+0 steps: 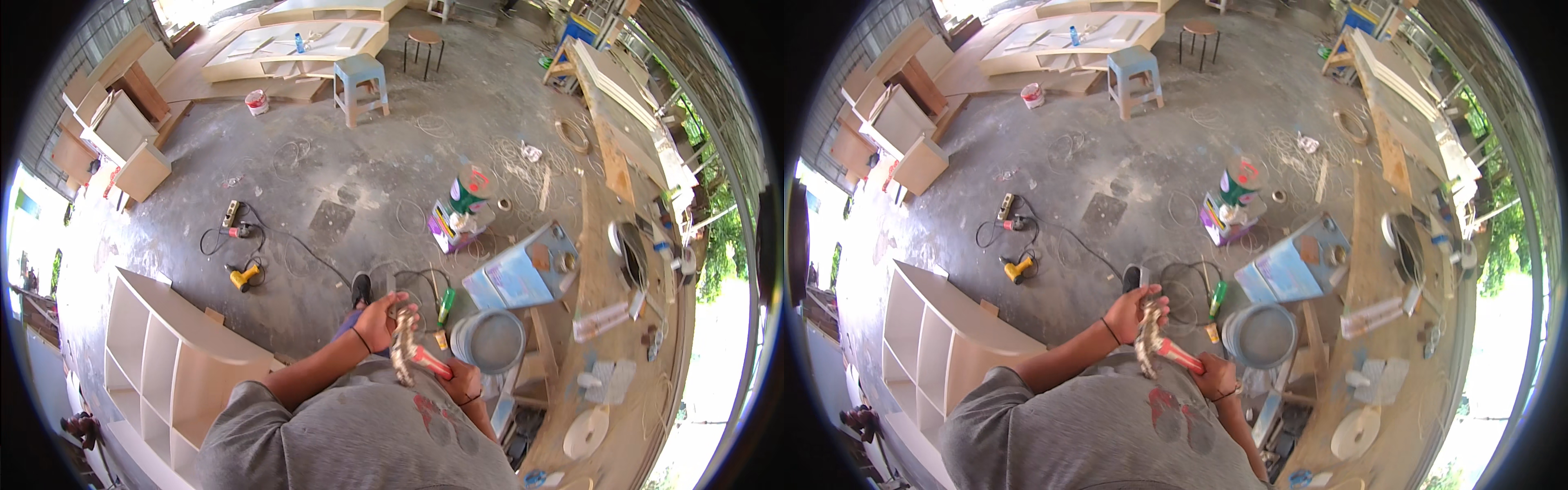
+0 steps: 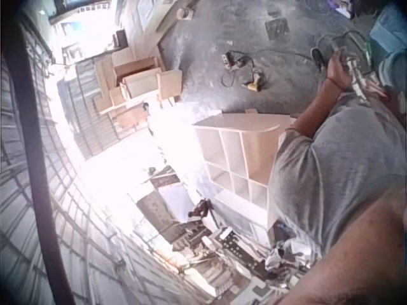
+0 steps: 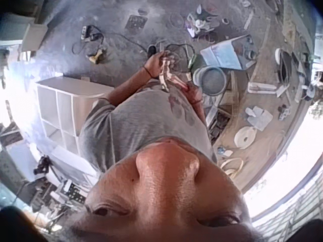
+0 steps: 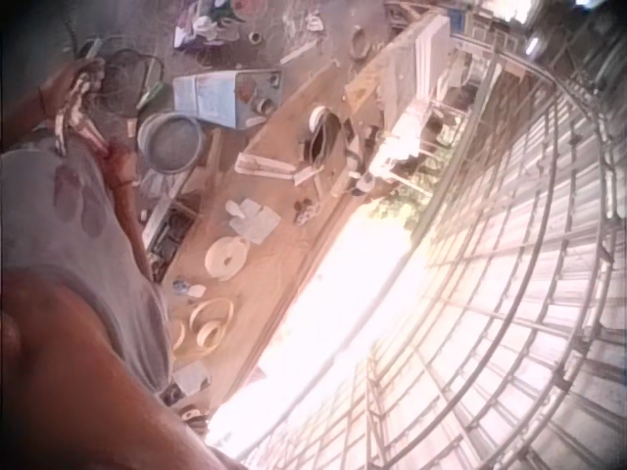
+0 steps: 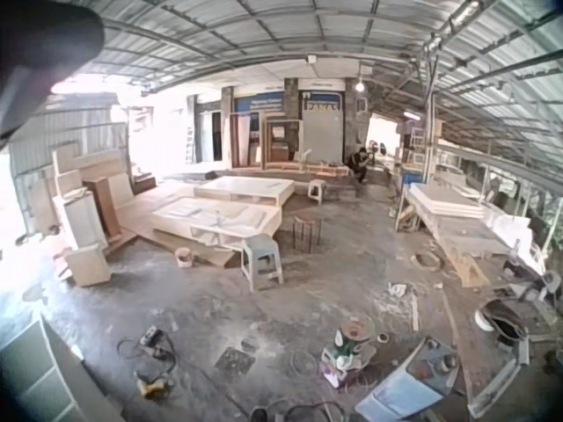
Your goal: The person assembles a white wooden shelving unit by inserting small wooden dowels into pre-drilled holes and tapping them in with a hammer. The person also uses a utility knife to trim excess material from the dowels and adjusts the shelf dividers.
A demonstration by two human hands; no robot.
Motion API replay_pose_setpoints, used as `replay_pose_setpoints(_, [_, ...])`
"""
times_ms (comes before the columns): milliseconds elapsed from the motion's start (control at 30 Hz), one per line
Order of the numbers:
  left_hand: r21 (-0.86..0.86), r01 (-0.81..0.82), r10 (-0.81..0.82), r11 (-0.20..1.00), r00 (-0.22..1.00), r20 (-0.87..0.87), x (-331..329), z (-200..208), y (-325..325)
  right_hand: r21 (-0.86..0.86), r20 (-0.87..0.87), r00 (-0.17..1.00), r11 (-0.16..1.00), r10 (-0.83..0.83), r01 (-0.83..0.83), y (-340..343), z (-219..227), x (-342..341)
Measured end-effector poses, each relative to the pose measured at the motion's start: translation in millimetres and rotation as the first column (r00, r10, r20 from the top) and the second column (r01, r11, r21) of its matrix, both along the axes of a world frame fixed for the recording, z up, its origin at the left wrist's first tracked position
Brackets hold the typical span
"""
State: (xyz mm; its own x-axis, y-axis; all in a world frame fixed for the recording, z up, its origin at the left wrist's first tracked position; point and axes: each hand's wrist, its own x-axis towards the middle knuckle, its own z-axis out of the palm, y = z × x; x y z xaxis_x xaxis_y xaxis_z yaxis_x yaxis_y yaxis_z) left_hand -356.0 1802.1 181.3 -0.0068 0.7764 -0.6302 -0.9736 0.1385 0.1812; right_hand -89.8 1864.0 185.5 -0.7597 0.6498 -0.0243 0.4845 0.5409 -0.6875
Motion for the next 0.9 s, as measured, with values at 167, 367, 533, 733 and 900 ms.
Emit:
replay_pose_setpoints(167, [0.154,-0.128,0.081,0.98,0.955,0.284,-115,0,47,0.041,0.066,0.984,0.985,0.167,-0.17,80,-2,-147])
replay_pose_setpoints(367, [0.272,-0.282,0.191,0.92,0.929,0.316,-256,44,109,-0.037,-0.062,0.98,0.981,0.19,-0.192,141,26,-308])
replay_pose_setpoints(533, [0.32,-0.191,0.162,0.928,0.98,0.116,-320,60,189,-0.13,-0.017,0.983,0.974,0.184,-0.185,216,2,-372])
replay_pose_setpoints(733, [0.213,-0.09,0.137,0.973,0.966,-0.218,-398,43,302,-0.116,-0.05,0.995,0.989,0.084,-0.089,332,-82,-388])
replay_pose_setpoints(900, [-0.033,-0.172,0.119,0.985,0.794,-0.596,-487,3,402,-0.315,0.068,0.998,0.949,0.008,0.014,468,-103,-407])
